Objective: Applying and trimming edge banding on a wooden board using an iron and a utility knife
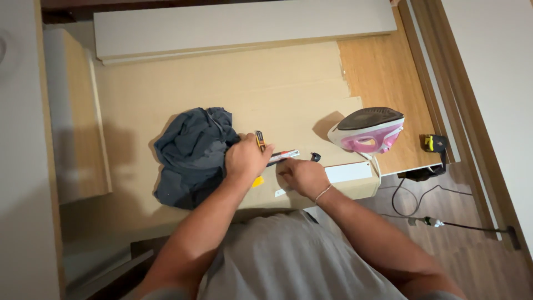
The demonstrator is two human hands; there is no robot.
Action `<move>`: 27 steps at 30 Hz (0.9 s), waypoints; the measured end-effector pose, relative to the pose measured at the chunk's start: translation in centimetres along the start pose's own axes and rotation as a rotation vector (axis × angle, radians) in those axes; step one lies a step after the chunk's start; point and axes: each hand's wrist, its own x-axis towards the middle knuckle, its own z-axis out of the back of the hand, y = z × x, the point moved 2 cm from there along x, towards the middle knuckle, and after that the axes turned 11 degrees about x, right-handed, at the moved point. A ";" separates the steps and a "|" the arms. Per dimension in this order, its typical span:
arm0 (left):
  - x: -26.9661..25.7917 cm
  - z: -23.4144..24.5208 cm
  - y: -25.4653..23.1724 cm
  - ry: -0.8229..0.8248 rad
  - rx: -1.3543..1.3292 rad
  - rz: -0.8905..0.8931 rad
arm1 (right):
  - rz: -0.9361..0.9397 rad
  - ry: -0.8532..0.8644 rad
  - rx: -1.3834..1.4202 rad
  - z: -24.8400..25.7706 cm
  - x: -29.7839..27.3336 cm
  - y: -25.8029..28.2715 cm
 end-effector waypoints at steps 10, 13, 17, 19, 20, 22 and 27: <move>1.2 -0.8 0.2 -0.014 -0.253 -0.061 | -0.195 -0.020 1.347 1.4 -1.2 -2.1; -2.1 1.1 0.0 -0.116 -0.580 -0.105 | -0.148 -0.143 1.641 3.1 -2.7 -1.5; -4.8 1.6 0.1 -0.122 -0.665 -0.067 | -0.020 -0.295 1.678 4.7 -3.6 -0.7; -5.7 2.2 0.0 -0.219 -0.724 -0.125 | 0.068 -0.425 1.552 5.6 -4.0 0.1; -5.8 2.3 0.1 -0.220 -0.724 -0.122 | 0.068 -0.422 1.551 5.7 -3.9 0.1; -6.1 2.8 0.3 -0.352 -0.603 -0.220 | 0.156 -0.518 1.293 6.1 -3.8 0.5; -6.5 4.1 1.0 -0.478 -0.483 -0.313 | 0.156 -0.550 1.122 6.5 -4.7 3.0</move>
